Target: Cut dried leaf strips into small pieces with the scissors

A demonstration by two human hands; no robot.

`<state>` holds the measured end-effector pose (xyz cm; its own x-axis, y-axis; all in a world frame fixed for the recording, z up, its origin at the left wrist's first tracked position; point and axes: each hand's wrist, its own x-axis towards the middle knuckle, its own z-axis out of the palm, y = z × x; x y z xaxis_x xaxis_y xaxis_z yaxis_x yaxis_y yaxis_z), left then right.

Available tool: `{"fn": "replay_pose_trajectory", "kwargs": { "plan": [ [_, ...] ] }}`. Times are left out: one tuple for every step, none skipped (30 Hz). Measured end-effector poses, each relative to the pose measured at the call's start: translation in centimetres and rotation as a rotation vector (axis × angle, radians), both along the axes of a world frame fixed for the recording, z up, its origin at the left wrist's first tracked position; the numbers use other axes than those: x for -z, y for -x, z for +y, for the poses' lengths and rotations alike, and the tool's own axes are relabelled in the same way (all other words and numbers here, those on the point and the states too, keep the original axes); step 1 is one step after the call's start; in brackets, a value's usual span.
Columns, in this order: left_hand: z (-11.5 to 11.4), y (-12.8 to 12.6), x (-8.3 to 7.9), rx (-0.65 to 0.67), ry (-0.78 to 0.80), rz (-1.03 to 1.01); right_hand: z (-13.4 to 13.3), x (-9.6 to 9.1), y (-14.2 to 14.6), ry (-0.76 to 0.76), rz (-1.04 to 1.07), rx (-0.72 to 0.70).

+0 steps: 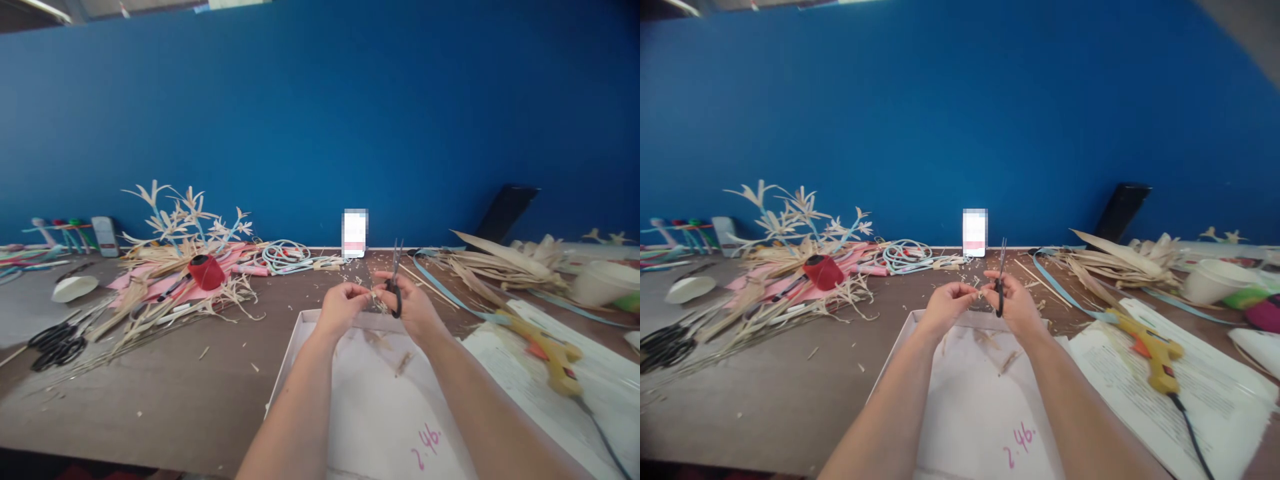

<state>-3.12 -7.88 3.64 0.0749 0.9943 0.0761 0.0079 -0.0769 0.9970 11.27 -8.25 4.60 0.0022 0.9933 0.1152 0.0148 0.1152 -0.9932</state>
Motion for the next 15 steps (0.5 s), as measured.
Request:
{"fn": "replay_pose_trajectory", "kwargs": {
  "plan": [
    [0.0, -0.01, 0.07, 0.012, 0.007, 0.005, -0.01, 0.02, -0.01, 0.004, 0.003, -0.002],
    [0.03, 0.0, 0.16, 0.016, 0.018, 0.004, -0.01, 0.06, -0.03, 0.009, 0.013, -0.005],
    [0.08, 0.03, 0.26, 0.014, 0.033, -0.003, 0.02, 0.13, -0.07, 0.015, 0.035, -0.01],
    [0.15, 0.06, 0.35, 0.006, 0.052, -0.019, 0.06, 0.22, -0.12, 0.023, 0.068, -0.02],
    [0.23, 0.09, 0.43, -0.004, 0.076, -0.043, 0.13, 0.33, -0.19, 0.034, 0.111, -0.034],
    [0.3, 0.12, 0.48, -0.014, 0.103, -0.077, 0.2, 0.43, -0.27, 0.048, 0.159, -0.051],
    [0.35, 0.14, 0.5, -0.02, 0.129, -0.12, 0.28, 0.52, -0.35, 0.063, 0.205, -0.07],
    [0.37, 0.14, 0.47, -0.02, 0.153, -0.171, 0.34, 0.58, -0.43, 0.077, 0.243, -0.089],
    [0.35, 0.12, 0.41, -0.009, 0.17, -0.228, 0.39, 0.6, -0.49, 0.088, 0.27, -0.103],
    [0.31, 0.08, 0.31, 0.005, 0.181, -0.285, 0.41, 0.6, -0.54, 0.095, 0.287, -0.113],
    [0.26, 0.03, 0.19, 0.02, 0.188, -0.339, 0.42, 0.57, -0.57, 0.098, 0.296, -0.118],
    [0.2, -0.04, 0.08, 0.029, 0.192, -0.389, 0.4, 0.53, -0.57, 0.098, 0.301, -0.119],
    [0.14, -0.12, -0.01, 0.029, 0.195, -0.43, 0.38, 0.49, -0.55, 0.097, 0.302, -0.117],
    [0.1, -0.2, -0.08, 0.017, 0.199, -0.458, 0.36, 0.47, -0.52, 0.098, 0.303, -0.112],
    [0.07, -0.29, -0.12, -0.005, 0.205, -0.471, 0.34, 0.46, -0.47, 0.101, 0.305, -0.106]
  ]
}}
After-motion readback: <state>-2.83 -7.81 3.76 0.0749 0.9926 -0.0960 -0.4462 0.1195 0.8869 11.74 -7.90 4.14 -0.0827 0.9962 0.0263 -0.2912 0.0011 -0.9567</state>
